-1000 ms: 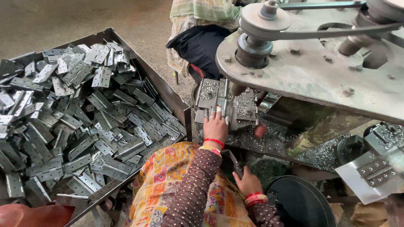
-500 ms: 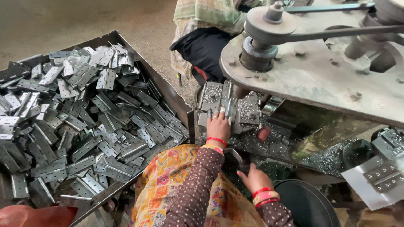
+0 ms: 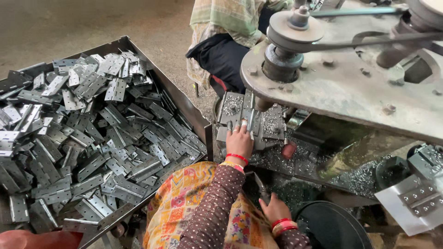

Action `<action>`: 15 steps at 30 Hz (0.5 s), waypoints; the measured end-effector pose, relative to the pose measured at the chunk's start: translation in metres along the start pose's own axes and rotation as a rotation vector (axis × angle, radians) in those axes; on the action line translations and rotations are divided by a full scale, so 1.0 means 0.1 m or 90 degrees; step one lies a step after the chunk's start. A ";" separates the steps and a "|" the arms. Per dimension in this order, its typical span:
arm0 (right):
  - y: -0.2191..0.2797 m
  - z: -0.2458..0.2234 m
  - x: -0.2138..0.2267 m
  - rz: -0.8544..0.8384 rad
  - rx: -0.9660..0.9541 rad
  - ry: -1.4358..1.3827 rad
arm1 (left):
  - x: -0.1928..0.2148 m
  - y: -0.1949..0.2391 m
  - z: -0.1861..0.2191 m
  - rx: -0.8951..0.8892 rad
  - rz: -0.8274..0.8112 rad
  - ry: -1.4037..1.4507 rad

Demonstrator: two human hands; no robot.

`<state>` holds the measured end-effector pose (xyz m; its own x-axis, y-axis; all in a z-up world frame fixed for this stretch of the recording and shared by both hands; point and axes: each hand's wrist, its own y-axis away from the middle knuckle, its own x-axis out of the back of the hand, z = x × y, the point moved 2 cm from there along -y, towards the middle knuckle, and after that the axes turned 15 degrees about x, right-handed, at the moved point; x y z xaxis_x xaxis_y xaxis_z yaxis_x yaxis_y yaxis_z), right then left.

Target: The person picks up metal hinge plates from a metal bin and positions them one by one into an industrial machine press for processing.

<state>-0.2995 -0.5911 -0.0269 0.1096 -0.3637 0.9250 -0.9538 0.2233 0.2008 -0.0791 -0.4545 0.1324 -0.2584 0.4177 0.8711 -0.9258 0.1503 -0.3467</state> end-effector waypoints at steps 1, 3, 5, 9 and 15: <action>-0.02 -0.05 0.18 -0.029 -0.005 -0.002 | -0.02 -0.04 0.02 -0.007 0.023 -0.008; -0.08 -0.06 0.53 -0.092 -0.019 -0.007 | -0.10 -0.13 0.03 -0.001 0.018 -0.022; -0.06 -0.11 0.55 -0.056 0.017 0.013 | -0.23 -0.26 0.04 0.025 -0.040 -0.031; 0.11 -0.06 -0.05 0.072 -0.026 -0.062 | -0.31 -0.29 0.03 0.014 0.000 -0.021; 0.06 0.09 -0.37 0.110 -0.003 -0.044 | -0.19 -0.12 -0.04 -0.011 0.006 0.002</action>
<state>-0.3118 -0.5843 -0.0628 -0.0761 -0.3808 0.9215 -0.9555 0.2921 0.0418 -0.0617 -0.4606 0.1182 -0.2662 0.4227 0.8663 -0.9184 0.1618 -0.3611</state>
